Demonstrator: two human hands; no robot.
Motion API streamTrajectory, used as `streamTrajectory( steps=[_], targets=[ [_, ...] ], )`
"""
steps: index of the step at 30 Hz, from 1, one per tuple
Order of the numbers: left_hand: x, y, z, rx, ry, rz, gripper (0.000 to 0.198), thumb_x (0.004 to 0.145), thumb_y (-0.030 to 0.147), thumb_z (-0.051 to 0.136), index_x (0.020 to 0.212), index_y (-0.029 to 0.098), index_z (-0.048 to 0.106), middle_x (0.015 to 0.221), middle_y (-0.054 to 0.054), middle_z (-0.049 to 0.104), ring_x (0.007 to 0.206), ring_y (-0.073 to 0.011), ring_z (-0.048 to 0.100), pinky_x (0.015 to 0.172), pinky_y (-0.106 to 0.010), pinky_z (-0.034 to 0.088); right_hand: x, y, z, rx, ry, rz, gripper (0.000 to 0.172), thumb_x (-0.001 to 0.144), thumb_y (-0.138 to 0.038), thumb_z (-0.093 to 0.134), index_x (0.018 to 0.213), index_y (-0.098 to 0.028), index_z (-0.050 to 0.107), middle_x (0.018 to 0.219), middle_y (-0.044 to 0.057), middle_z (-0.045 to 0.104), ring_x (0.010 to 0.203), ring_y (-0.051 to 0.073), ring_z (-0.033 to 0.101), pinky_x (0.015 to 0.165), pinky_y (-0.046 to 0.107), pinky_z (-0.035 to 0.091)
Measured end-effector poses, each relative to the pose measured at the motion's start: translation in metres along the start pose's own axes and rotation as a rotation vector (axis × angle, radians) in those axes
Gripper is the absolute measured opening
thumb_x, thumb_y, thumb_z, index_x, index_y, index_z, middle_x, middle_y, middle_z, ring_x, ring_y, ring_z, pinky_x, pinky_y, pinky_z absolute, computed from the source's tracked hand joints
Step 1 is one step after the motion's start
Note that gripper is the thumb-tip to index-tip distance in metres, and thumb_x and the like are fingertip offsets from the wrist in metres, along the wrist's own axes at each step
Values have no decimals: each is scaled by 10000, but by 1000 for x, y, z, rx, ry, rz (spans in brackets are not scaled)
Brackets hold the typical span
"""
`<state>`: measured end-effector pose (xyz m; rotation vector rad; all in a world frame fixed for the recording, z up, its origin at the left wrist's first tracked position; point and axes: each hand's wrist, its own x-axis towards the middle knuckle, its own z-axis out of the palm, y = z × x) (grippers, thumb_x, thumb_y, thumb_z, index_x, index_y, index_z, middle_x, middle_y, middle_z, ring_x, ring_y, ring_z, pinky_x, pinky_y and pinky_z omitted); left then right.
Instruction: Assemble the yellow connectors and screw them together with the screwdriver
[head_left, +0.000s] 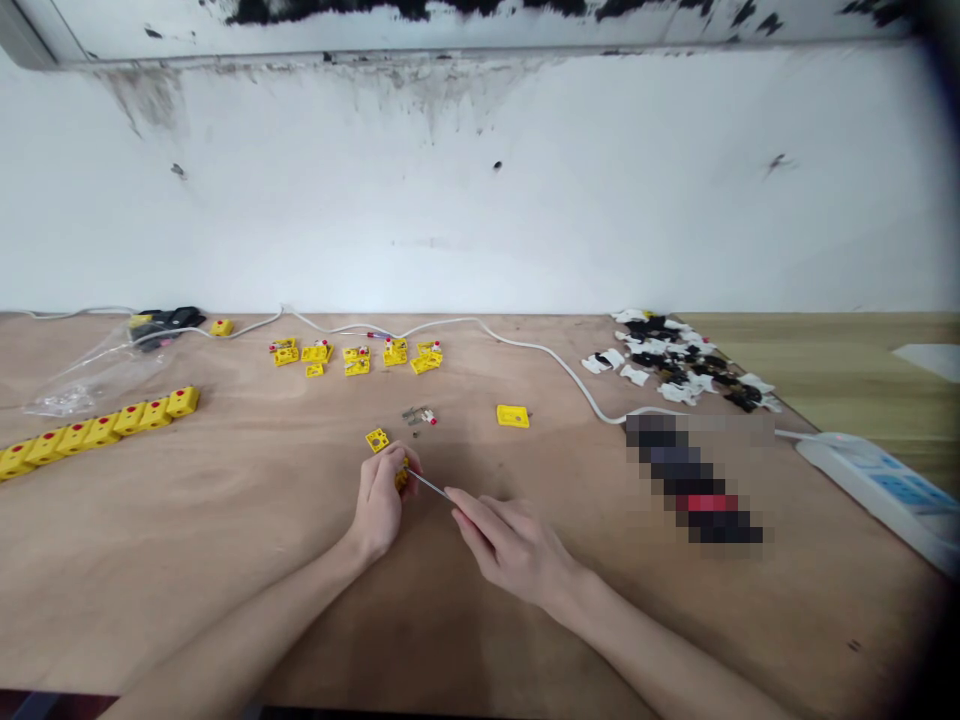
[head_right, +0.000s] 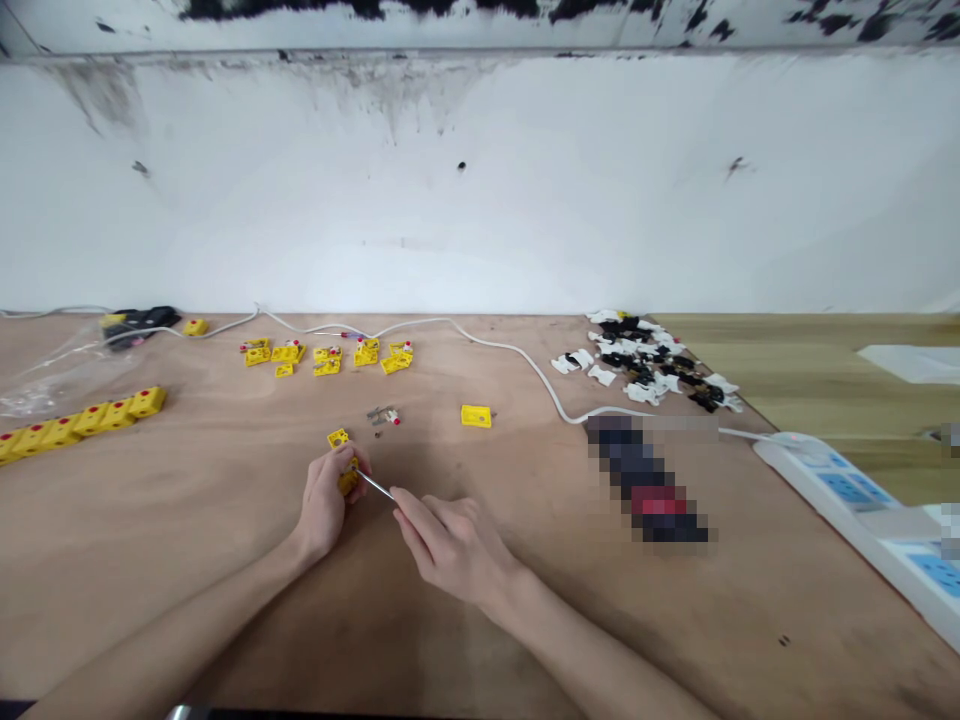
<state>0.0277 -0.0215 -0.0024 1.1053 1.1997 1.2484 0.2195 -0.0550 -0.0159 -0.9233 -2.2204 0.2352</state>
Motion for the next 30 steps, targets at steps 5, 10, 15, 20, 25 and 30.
streamTrajectory(
  steps=[5, 10, 15, 20, 25, 30],
  targets=[
    [-2, -5, -4, 116, 29, 93, 322, 877, 331, 379, 638, 182, 536, 512, 23, 460, 508, -131, 439, 496, -246, 330, 8, -12, -1, 559, -95, 427, 332, 1022, -365, 425, 1187, -200, 662, 697, 13, 607, 566, 130, 548, 553, 259, 462],
    [2, -8, -8, 188, 31, 163, 347, 888, 342, 371, 630, 184, 542, 517, 15, 482, 504, -138, 452, 513, -264, 347, 24, -15, -10, 1297, -438, 1079, 433, 998, -520, 362, 1100, -203, 639, 535, -119, 125, 421, 88, 55, 360, 207, 126],
    [6, -3, -9, 225, 7, 128, 345, 892, 333, 386, 633, 182, 557, 510, 17, 481, 518, -142, 463, 528, -265, 356, 23, -18, -18, 861, -251, 759, 308, 987, -494, 446, 1049, -220, 573, 610, -79, 373, 483, 87, 313, 474, 225, 275],
    [3, -2, -5, 200, -14, 85, 319, 874, 314, 393, 617, 186, 533, 512, 21, 466, 516, -137, 449, 517, -258, 343, 15, -22, -18, 541, -226, 436, 290, 1001, -403, 445, 1129, -217, 627, 740, -4, 529, 622, 124, 459, 582, 266, 332],
    [-3, -3, -5, 248, 36, 136, 326, 861, 316, 365, 607, 196, 530, 491, 16, 472, 485, -141, 440, 494, -266, 329, 18, -11, -16, 1221, -476, 924, 443, 1006, -510, 341, 1182, -207, 613, 555, -111, 174, 424, 91, 114, 398, 209, 169],
    [-1, 1, -8, 324, -2, 111, 352, 889, 329, 382, 601, 196, 534, 506, 15, 474, 510, -144, 449, 507, -264, 337, 25, -6, -24, 889, -327, 697, 365, 1012, -458, 399, 1088, -192, 637, 587, -73, 375, 468, 91, 323, 464, 212, 272]
  ],
)
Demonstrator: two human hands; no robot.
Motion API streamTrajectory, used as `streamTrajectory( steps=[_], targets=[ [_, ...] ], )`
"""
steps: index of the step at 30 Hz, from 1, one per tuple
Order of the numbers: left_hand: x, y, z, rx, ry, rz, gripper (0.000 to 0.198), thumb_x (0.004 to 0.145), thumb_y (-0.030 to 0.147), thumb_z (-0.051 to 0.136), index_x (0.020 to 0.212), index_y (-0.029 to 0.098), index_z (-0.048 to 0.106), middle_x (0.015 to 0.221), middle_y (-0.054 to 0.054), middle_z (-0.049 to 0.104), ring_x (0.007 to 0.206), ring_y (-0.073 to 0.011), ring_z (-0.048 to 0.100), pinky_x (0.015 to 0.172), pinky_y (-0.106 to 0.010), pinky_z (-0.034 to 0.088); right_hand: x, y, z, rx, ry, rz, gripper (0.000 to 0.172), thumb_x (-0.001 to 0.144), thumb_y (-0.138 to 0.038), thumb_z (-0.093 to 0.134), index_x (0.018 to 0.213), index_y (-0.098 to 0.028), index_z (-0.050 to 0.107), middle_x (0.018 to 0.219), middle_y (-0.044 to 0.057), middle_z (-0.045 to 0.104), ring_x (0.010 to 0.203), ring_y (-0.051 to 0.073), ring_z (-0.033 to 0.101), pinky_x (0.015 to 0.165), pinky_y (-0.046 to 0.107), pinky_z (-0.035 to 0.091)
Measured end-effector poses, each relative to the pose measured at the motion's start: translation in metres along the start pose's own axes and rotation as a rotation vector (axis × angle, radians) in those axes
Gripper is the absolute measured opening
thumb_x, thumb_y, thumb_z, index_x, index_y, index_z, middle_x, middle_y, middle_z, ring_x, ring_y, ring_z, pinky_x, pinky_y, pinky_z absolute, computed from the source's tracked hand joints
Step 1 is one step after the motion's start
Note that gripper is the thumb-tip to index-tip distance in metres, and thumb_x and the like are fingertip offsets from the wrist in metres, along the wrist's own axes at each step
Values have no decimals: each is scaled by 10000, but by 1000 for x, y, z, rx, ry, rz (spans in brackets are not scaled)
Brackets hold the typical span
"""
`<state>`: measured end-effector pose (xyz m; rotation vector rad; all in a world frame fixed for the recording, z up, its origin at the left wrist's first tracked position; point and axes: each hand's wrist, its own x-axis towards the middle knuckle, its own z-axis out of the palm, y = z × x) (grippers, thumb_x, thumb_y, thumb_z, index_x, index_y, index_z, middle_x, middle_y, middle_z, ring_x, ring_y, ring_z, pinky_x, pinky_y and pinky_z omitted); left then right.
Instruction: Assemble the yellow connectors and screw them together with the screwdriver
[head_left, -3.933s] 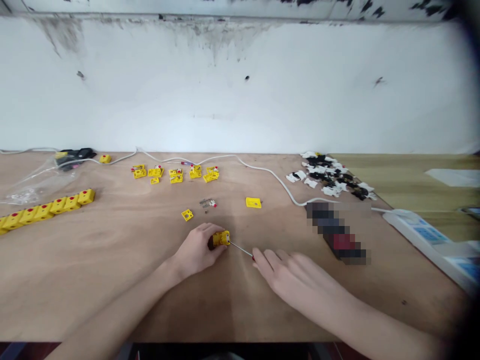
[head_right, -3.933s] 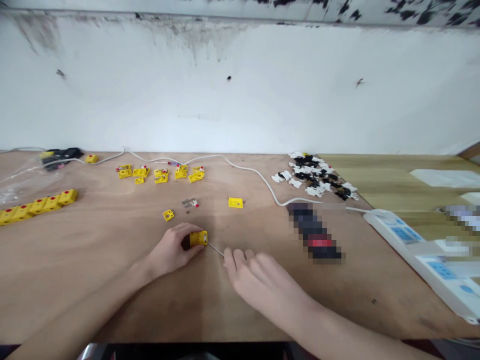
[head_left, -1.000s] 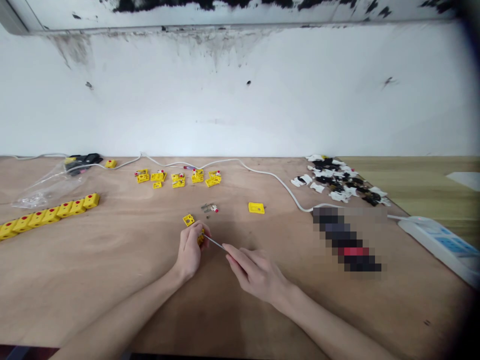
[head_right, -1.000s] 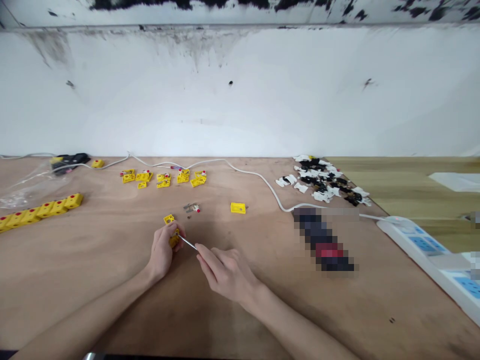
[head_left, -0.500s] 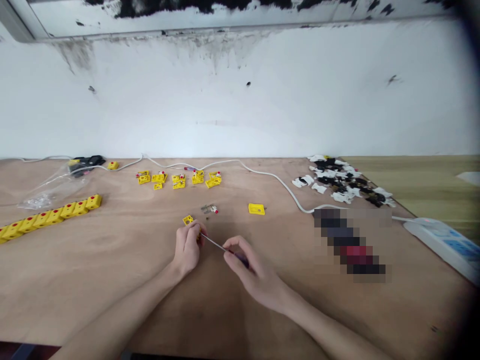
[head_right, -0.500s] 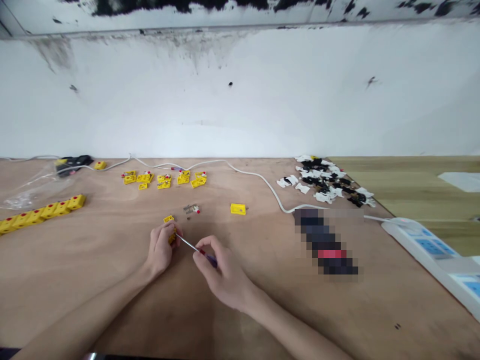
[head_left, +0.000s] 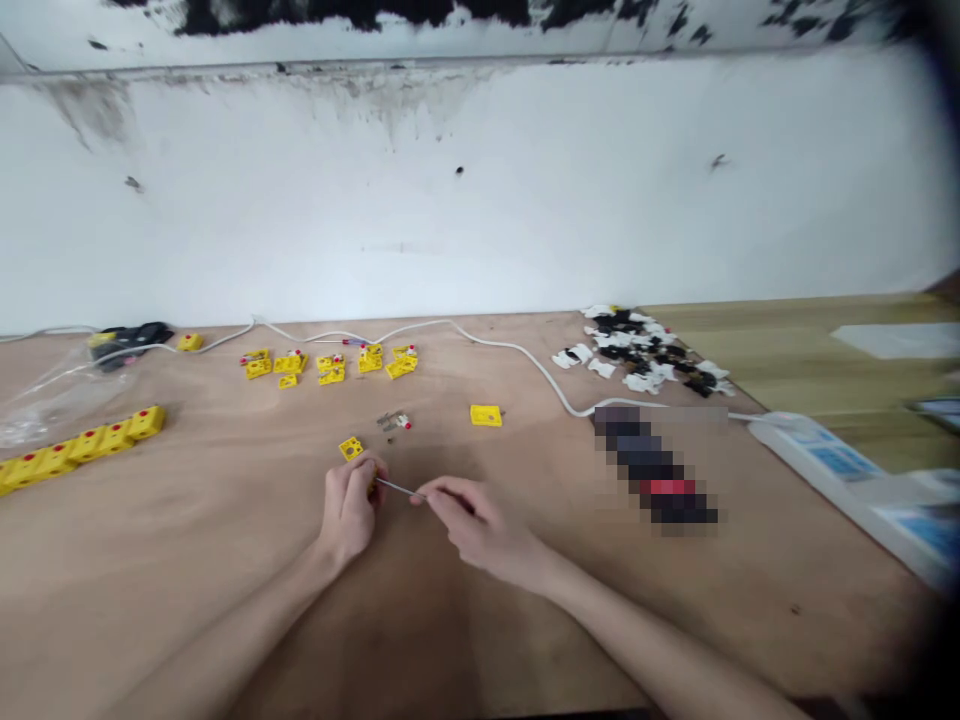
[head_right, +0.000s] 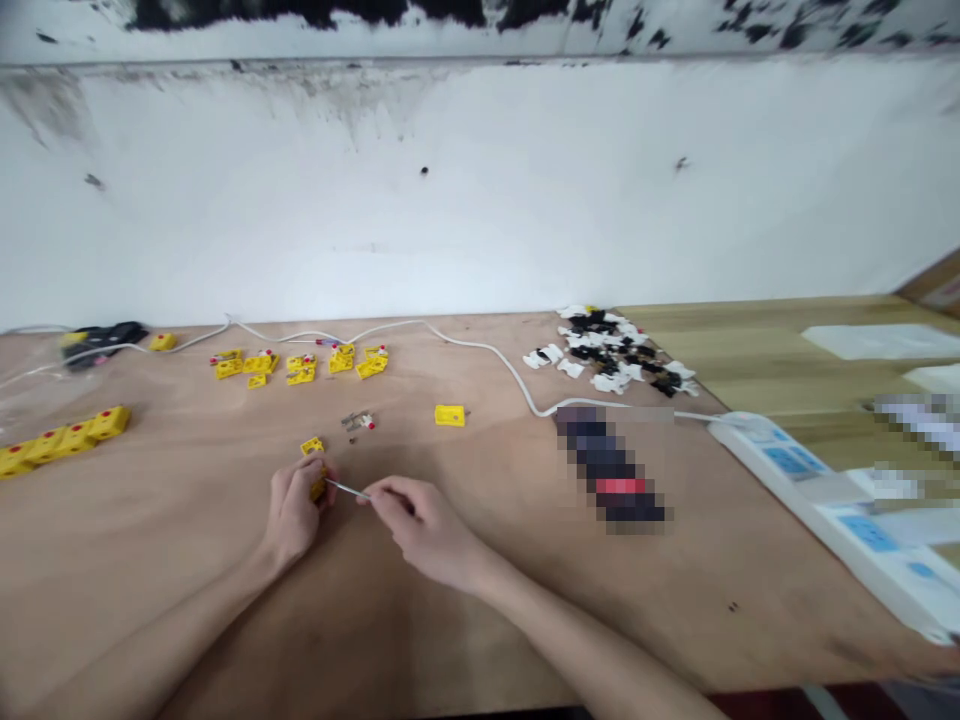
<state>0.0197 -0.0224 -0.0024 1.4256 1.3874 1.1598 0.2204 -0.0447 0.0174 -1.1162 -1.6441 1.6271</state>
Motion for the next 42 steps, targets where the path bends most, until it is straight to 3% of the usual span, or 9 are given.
streamTrajectory(
  steps=[5, 12, 15, 19, 24, 27, 31, 36, 42],
  targets=[
    [6, -1, 0, -27, -14, -52, 353, 909, 320, 382, 608, 194, 517, 513, 21, 454, 524, -141, 442, 508, -251, 340, -8, -3, 10, -667, 144, -329, 259, 1012, -277, 395, 1051, -186, 634, 801, 31, 586, 638, 133, 480, 589, 264, 307],
    [-2, 0, 0, -16, -5, 26, 337, 894, 304, 362, 618, 194, 522, 519, 14, 481, 510, -143, 442, 498, -257, 334, -1, -1, 2, -13, -214, 75, 496, 1047, -416, 203, 1192, -186, 618, 550, -104, 173, 414, 108, 173, 416, 212, 251],
    [-4, 2, -2, -35, -53, 3, 323, 889, 294, 374, 623, 194, 526, 521, 16, 474, 503, -141, 438, 494, -260, 333, -1, -5, -3, -21, -190, 67, 497, 1050, -417, 214, 1218, -177, 615, 535, -108, 199, 405, 103, 188, 413, 212, 270],
    [-4, 2, -5, -18, -66, -22, 361, 925, 318, 373, 613, 195, 507, 531, 15, 467, 525, -143, 440, 511, -263, 338, -8, -9, 2, -499, 42, -215, 312, 1037, -337, 387, 1145, -199, 645, 731, -3, 585, 578, 116, 504, 550, 242, 340],
    [-3, 4, -3, 41, -84, -50, 358, 934, 329, 372, 633, 196, 514, 531, 23, 462, 544, -146, 445, 539, -262, 346, -16, -2, 11, -1182, 190, -417, 285, 1026, -190, 402, 1243, -181, 588, 829, 71, 676, 610, 151, 599, 529, 265, 331],
    [-3, 2, -1, 83, -91, -27, 354, 924, 324, 372, 618, 198, 497, 529, 23, 463, 545, -149, 452, 554, -264, 350, -15, -3, 13, -991, 167, -381, 286, 1003, -145, 405, 1188, -182, 619, 801, 53, 642, 610, 137, 558, 540, 262, 338],
    [-2, -1, 1, 103, -61, 39, 344, 910, 320, 360, 608, 205, 476, 523, 21, 457, 534, -155, 445, 548, -270, 341, -8, -7, 10, -102, -23, 76, 327, 1024, -368, 376, 1051, -203, 657, 569, -69, 358, 460, 98, 314, 462, 231, 269],
    [1, 2, 3, 95, -94, 47, 334, 894, 306, 360, 595, 203, 469, 525, 20, 457, 542, -153, 448, 556, -268, 338, 3, -4, 1, 490, -199, 412, 296, 966, -407, 415, 1073, -219, 617, 527, -123, 154, 431, 101, 52, 378, 215, 104],
    [4, 5, 5, 61, -129, 19, 342, 883, 337, 352, 587, 201, 458, 518, 24, 443, 546, -152, 443, 570, -264, 345, -7, -17, 10, -178, 123, -24, 293, 989, -374, 478, 887, -187, 680, 608, -39, 506, 534, 101, 430, 508, 232, 286]
  ],
)
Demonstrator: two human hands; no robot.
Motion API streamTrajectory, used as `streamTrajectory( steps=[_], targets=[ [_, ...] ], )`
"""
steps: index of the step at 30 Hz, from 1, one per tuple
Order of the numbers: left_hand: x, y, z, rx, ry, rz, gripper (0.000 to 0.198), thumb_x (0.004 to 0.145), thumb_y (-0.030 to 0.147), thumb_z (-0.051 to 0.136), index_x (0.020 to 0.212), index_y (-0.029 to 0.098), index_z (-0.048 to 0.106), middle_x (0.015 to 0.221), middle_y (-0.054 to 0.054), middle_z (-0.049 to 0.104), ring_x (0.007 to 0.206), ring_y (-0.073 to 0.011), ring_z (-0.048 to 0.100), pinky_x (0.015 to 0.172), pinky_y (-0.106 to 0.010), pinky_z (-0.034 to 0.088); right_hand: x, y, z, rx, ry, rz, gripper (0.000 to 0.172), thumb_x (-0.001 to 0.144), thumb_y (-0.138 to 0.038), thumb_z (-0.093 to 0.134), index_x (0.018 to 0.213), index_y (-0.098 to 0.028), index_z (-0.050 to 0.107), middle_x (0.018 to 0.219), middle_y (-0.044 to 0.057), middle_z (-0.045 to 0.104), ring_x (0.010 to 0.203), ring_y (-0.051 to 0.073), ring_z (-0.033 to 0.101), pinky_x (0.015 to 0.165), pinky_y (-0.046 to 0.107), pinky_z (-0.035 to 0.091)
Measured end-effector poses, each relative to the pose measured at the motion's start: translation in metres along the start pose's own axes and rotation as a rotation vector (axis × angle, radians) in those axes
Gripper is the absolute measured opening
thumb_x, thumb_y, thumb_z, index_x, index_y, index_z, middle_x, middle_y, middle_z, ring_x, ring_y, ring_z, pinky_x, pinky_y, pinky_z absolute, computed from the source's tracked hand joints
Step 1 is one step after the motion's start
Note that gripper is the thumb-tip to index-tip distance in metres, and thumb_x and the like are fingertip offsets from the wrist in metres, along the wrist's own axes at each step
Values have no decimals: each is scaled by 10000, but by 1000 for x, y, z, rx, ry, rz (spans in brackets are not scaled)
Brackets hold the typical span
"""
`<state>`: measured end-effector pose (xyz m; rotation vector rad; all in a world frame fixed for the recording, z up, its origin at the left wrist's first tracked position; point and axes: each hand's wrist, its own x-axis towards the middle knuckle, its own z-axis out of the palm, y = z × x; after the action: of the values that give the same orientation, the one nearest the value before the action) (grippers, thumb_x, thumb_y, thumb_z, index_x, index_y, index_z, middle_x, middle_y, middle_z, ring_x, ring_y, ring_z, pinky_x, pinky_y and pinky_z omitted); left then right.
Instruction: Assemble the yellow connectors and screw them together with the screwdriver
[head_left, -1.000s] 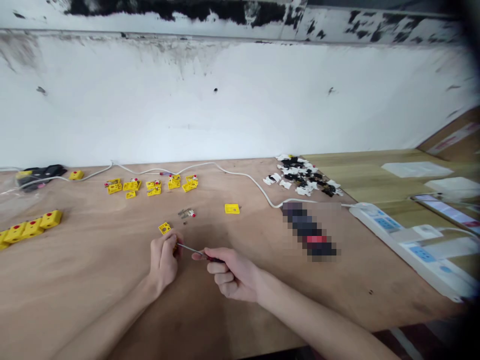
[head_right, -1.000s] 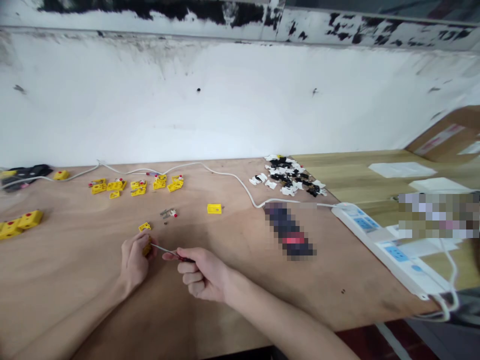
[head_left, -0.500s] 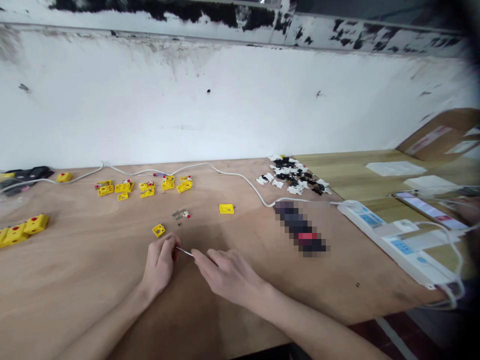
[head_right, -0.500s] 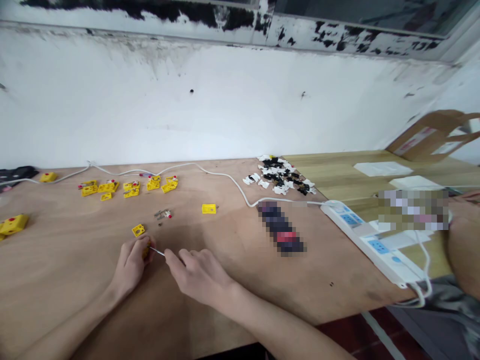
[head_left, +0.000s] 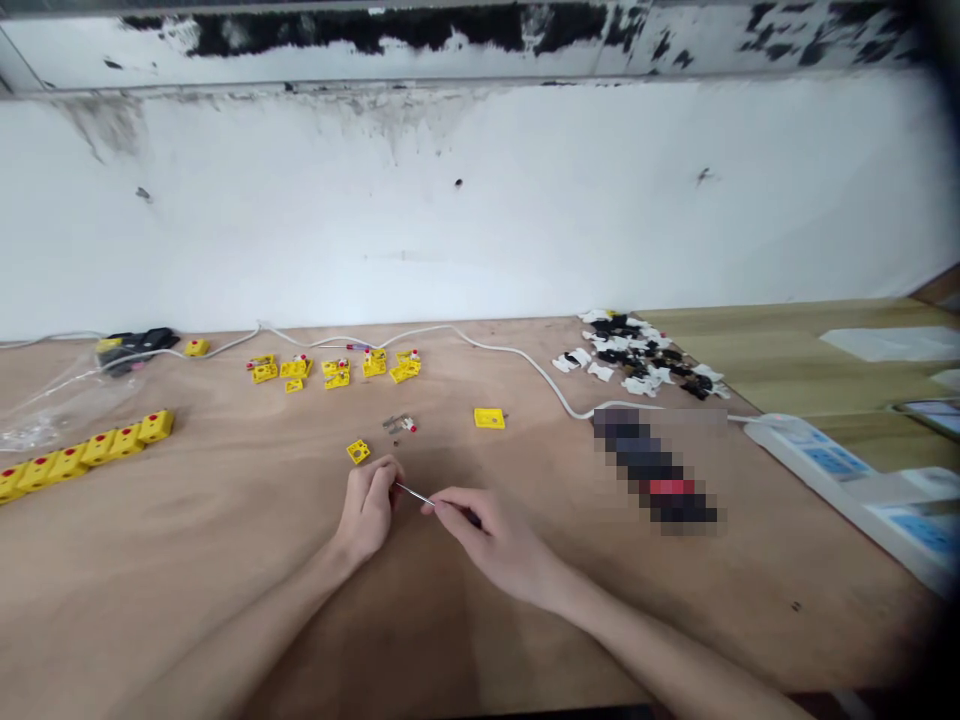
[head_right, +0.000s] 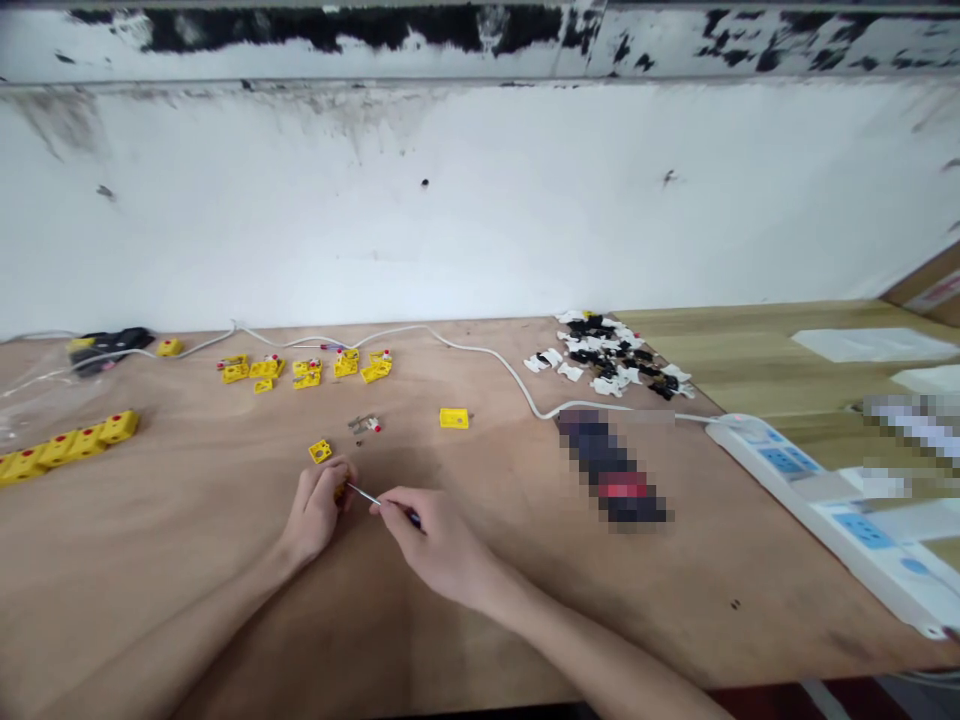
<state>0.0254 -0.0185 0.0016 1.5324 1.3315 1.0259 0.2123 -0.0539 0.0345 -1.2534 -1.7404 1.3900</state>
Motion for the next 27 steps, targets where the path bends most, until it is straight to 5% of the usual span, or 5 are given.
streamTrajectory(
  steps=[7, 10, 21, 24, 27],
  targets=[
    [0, -1, 2, -20, -23, 2, 331, 884, 312, 356, 587, 198, 446, 524, 26, 441, 553, -146, 437, 577, -262, 339, -11, 15, 8, -742, 94, -318, 271, 994, -172, 401, 1127, -192, 636, 713, 35, 664, 542, 148, 553, 515, 264, 265],
    [1, -2, 3, -47, -15, -16, 341, 880, 320, 351, 573, 200, 439, 509, 25, 433, 537, -144, 426, 561, -264, 331, -11, 24, 15, -825, 133, -346, 344, 936, -104, 410, 1202, -137, 624, 711, 76, 647, 519, 156, 519, 495, 280, 240],
    [-4, -7, 3, -123, 45, 71, 340, 889, 309, 353, 589, 192, 464, 502, 27, 446, 509, -129, 423, 527, -258, 319, 5, 1, 4, 932, -249, 635, 212, 936, -337, 508, 1068, -221, 627, 504, -129, 113, 428, 94, 4, 357, 202, 57],
    [1, -6, 3, -186, 47, -10, 388, 909, 406, 387, 615, 180, 502, 497, 29, 450, 482, -121, 432, 495, -243, 326, 2, 0, 4, 930, -224, 618, 184, 926, -324, 539, 1013, -205, 650, 508, -125, 131, 433, 83, 26, 376, 201, 48],
    [6, -1, 1, -256, 54, -137, 543, 923, 608, 362, 709, 156, 572, 472, 29, 457, 414, -116, 426, 433, -228, 302, -2, -1, 5, 571, -43, 360, 273, 938, -431, 555, 977, -191, 680, 535, -97, 290, 439, 73, 190, 402, 200, 161]
  ],
)
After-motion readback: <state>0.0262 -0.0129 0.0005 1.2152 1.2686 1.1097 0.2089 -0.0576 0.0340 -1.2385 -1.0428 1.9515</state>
